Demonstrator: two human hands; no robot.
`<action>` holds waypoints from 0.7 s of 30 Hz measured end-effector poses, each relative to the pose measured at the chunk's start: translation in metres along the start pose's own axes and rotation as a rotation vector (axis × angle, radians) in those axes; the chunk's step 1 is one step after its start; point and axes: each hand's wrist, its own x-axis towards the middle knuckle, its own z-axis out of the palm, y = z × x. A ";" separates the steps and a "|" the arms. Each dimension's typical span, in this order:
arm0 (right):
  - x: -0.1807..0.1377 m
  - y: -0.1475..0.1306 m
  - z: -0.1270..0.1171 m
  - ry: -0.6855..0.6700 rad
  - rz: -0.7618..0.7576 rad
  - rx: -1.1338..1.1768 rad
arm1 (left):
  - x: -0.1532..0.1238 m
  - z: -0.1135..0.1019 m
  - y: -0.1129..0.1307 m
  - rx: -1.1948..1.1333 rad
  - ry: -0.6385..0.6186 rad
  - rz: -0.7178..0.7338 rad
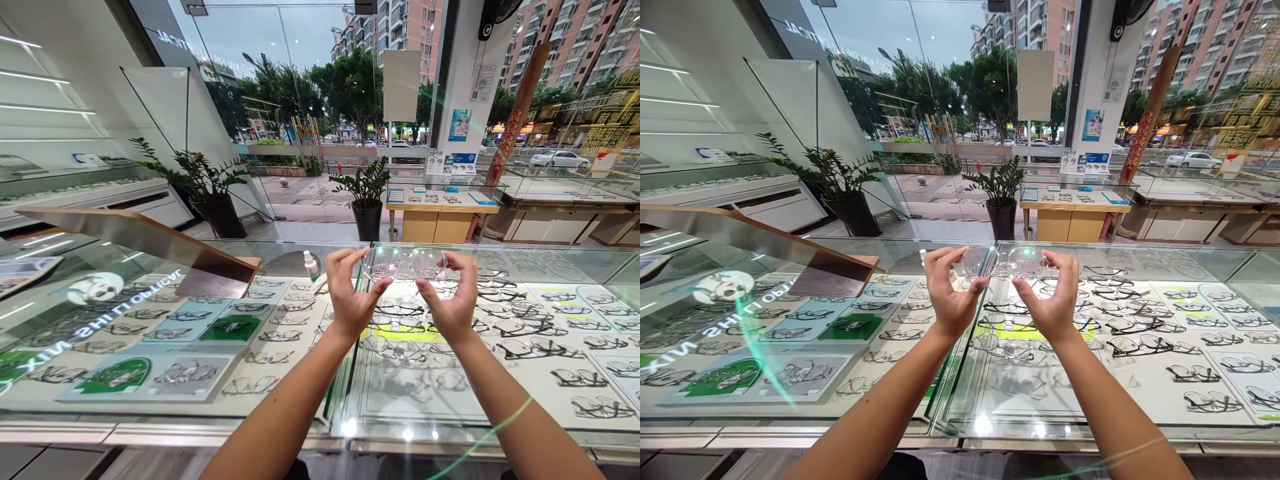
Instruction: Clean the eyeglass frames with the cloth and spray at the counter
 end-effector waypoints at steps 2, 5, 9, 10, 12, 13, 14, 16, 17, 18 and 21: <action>0.000 0.000 0.000 0.000 0.003 -0.003 | 0.000 0.000 0.000 -0.002 0.003 -0.002; -0.001 0.000 0.000 -0.002 0.004 -0.001 | 0.000 0.000 0.000 -0.001 0.006 -0.005; -0.001 -0.001 0.000 0.006 0.010 0.011 | -0.001 0.001 0.000 0.016 -0.002 -0.015; -0.001 -0.001 0.000 0.009 0.011 0.013 | -0.001 0.001 0.000 0.021 -0.003 -0.016; -0.001 -0.001 0.001 0.009 0.012 0.012 | -0.001 0.000 0.000 0.026 -0.003 -0.015; -0.001 -0.001 0.001 0.007 0.012 0.009 | -0.001 0.001 0.000 0.025 -0.003 -0.014; -0.001 -0.001 0.001 0.006 0.011 0.003 | -0.001 0.001 0.000 0.024 -0.003 -0.012; -0.001 -0.001 0.001 0.005 0.014 -0.011 | -0.001 0.001 0.000 0.023 -0.004 -0.013; -0.002 -0.001 0.001 0.005 0.015 -0.019 | -0.002 0.001 0.000 0.023 -0.004 -0.014; -0.002 -0.001 0.001 0.005 0.014 -0.025 | -0.002 0.001 0.000 0.023 -0.003 -0.014; -0.002 -0.001 0.002 0.004 0.009 -0.025 | -0.001 0.000 0.000 0.019 -0.005 -0.012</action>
